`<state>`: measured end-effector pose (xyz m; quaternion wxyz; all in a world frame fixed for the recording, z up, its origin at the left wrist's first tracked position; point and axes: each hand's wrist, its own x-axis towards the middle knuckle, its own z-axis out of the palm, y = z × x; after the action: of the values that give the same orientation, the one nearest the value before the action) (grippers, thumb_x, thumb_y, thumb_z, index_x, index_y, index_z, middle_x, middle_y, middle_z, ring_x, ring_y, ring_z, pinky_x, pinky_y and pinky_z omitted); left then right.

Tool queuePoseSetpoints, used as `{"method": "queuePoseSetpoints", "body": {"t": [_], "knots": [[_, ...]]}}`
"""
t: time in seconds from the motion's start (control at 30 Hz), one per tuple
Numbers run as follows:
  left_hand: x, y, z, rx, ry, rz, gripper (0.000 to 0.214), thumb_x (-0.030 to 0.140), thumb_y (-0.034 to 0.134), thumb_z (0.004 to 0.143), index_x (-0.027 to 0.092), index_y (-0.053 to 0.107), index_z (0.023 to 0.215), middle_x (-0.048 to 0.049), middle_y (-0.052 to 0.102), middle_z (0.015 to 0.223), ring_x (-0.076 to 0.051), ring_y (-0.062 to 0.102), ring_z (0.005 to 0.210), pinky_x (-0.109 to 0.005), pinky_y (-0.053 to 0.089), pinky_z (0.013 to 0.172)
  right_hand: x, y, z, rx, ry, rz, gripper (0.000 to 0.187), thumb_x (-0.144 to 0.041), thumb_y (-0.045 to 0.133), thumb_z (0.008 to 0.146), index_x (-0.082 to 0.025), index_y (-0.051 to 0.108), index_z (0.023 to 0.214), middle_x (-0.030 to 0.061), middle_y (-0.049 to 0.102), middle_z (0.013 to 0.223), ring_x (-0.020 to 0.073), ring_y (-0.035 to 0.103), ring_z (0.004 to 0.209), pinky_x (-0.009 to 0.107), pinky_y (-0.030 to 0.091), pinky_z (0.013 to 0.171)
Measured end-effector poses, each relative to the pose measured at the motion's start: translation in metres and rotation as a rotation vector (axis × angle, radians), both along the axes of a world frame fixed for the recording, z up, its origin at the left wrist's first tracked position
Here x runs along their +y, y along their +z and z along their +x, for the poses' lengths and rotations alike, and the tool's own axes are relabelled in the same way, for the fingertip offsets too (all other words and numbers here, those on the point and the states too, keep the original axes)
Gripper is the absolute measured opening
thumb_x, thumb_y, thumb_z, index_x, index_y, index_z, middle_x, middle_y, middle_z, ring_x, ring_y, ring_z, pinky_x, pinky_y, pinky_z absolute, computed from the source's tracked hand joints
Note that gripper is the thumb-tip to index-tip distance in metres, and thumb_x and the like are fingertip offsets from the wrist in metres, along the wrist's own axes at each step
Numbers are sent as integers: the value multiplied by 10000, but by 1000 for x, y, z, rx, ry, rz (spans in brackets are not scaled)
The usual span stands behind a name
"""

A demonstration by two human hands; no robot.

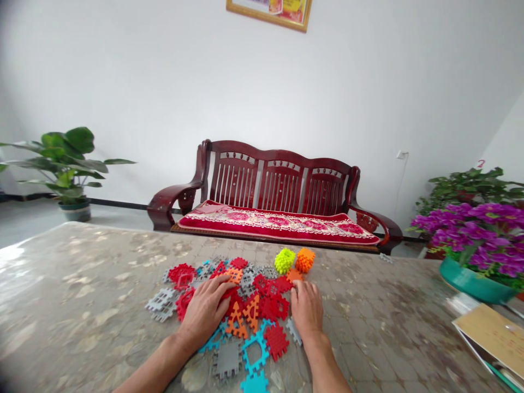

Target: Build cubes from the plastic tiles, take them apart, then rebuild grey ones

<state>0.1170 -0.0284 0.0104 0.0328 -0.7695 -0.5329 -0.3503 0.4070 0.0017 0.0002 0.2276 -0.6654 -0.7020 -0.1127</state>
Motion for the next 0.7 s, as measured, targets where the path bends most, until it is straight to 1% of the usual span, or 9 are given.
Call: {"method": "queuePoseSetpoints", "body": {"t": [0.1, 0.17, 0.23, 0.33, 0.43, 0.5, 0.57, 0.63, 0.7], "knots": [[0, 0, 0, 2, 3, -8, 309, 178, 530, 864, 304, 670, 1109, -18, 649, 1247, -224, 586, 1136, -427, 455, 1004, 5, -5, 0, -6, -12, 62, 358, -268, 480, 896, -196, 633, 1212, 117, 622, 1258, 278, 549, 1158, 397, 401, 1002], [1, 0, 0, 3, 9, -11, 304, 181, 517, 878, 305, 668, 1110, -13, 651, 1247, -220, 588, 1135, -423, 455, 1001, 8, -10, 1, 8, 7, 53, 401, -268, 505, 879, -199, 616, 1258, 126, 574, 1338, 282, 529, 1213, 393, 400, 1017], [1, 0, -1, -1, 14, -11, 295, 189, 504, 892, 304, 668, 1108, -12, 658, 1240, -215, 596, 1125, -417, 462, 991, 10, -14, 2, 41, 42, 17, 386, -251, 490, 879, -210, 636, 1234, 116, 591, 1308, 262, 559, 1185, 365, 425, 995], [1, 2, -1, -19, 26, -11, 277, 213, 488, 911, 298, 670, 1101, -16, 671, 1219, -213, 612, 1102, -413, 472, 970, 10, -13, 4, 84, 83, -11, 362, -216, 447, 884, -215, 661, 1176, 96, 628, 1206, 231, 595, 1122, 326, 450, 963], [1, 5, -3, -63, 33, -21, 266, 248, 455, 939, 286, 663, 1101, -16, 687, 1192, -201, 625, 1083, -390, 474, 962, 9, -10, 5, 86, 42, -3, 353, -224, 452, 884, -206, 660, 1169, 98, 642, 1139, 235, 593, 1109, 326, 445, 971], [1, 7, -4, -107, 54, -33, 265, 288, 429, 959, 273, 657, 1093, -16, 702, 1157, -193, 635, 1066, -371, 480, 950, 10, -11, 5, 69, -4, 18, 369, -247, 467, 888, -208, 642, 1211, 106, 632, 1185, 246, 579, 1133, 345, 431, 992], [2, 8, -6, -156, 101, -39, 277, 327, 408, 970, 264, 654, 1079, -17, 712, 1123, -194, 645, 1049, -363, 486, 935, 12, -12, 5, 43, -22, 20, 401, -269, 474, 894, -210, 615, 1265, 117, 597, 1287, 262, 552, 1185, 372, 412, 1018], [3, 9, -9, -195, 155, -36, 294, 348, 390, 972, 256, 652, 1067, -21, 716, 1094, -200, 651, 1029, -365, 491, 921, 14, -14, 5, 24, -15, -22, 425, -282, 468, 904, -194, 596, 1299, 132, 562, 1355, 282, 524, 1231, 397, 394, 1040], [4, 9, -11, -219, 205, -38, 312, 353, 371, 974, 245, 653, 1050, -28, 721, 1063, -208, 655, 1010, -373, 493, 913, 15, -13, 5, 31, 4, -77, 433, -284, 455, 911, -173, 588, 1308, 140, 563, 1356, 286, 521, 1238, 398, 388, 1045]]}}
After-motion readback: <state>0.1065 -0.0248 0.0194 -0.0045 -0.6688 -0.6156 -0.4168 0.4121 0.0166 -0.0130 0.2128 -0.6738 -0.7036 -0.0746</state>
